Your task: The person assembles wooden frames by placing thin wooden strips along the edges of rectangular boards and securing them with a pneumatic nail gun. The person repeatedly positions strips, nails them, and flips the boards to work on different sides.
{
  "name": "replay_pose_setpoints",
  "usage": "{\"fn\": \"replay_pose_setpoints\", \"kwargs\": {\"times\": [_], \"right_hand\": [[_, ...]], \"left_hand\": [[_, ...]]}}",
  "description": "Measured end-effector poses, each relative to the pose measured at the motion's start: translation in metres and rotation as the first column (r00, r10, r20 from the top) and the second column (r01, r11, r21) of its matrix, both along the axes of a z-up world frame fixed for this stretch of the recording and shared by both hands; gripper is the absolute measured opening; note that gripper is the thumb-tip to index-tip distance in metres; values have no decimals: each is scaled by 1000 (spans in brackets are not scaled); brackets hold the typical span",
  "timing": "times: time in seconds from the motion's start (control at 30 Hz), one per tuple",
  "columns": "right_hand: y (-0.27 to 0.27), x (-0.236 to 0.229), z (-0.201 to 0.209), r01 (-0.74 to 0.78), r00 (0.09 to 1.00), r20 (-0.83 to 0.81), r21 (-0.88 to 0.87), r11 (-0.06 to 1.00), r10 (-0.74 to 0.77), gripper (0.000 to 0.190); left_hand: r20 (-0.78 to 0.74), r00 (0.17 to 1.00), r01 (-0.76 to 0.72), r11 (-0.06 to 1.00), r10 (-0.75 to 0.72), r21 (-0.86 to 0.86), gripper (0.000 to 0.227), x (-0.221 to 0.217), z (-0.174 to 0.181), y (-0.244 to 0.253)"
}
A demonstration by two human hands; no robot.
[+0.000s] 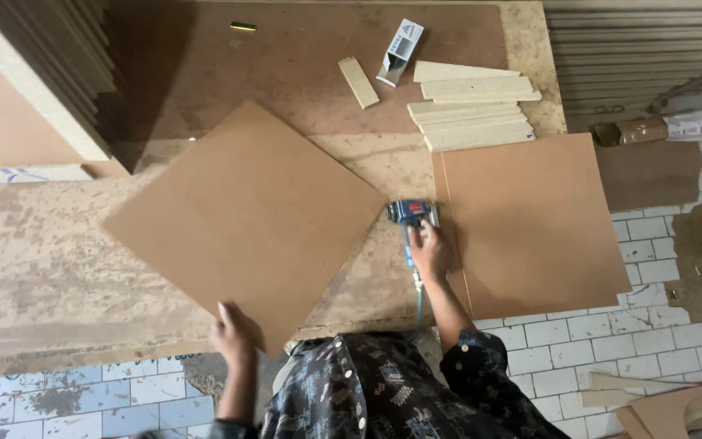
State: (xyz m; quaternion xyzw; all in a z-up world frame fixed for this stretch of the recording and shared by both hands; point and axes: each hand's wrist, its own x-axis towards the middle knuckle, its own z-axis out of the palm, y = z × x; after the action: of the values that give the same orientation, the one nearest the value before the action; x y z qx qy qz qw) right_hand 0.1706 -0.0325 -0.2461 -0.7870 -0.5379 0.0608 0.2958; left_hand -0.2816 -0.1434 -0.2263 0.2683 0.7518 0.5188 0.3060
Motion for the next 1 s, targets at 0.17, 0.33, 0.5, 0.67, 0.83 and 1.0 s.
{"fn": "replay_pose_setpoints", "kwargs": {"times": [0.17,0.33,0.5,0.67,0.83,1.0], "right_hand": [[119,63,3,332,530,-829,10,943,-178,36],[210,121,-3,340,-30,-934,-344,875,-356,33],[256,142,-16,325,-119,-922,-387,863,-369,35],[241,144,-20,568,381,-885,-6,823,-269,28],[138,138,28,610,225,-970,65,790,-94,17],[17,55,91,248,-78,-987,118,961,141,31]], "left_hand": [[554,820,406,831,-146,-381,62,75,-51,-15],[897,422,751,605,-131,-265,58,100,-47,34],[858,478,766,567,-187,-303,61,132,-30,74],[879,433,821,491,-201,-293,62,131,-28,88],[889,400,837,484,-222,-255,63,129,-49,89],[887,331,836,536,-323,-117,62,150,-75,110]]}}
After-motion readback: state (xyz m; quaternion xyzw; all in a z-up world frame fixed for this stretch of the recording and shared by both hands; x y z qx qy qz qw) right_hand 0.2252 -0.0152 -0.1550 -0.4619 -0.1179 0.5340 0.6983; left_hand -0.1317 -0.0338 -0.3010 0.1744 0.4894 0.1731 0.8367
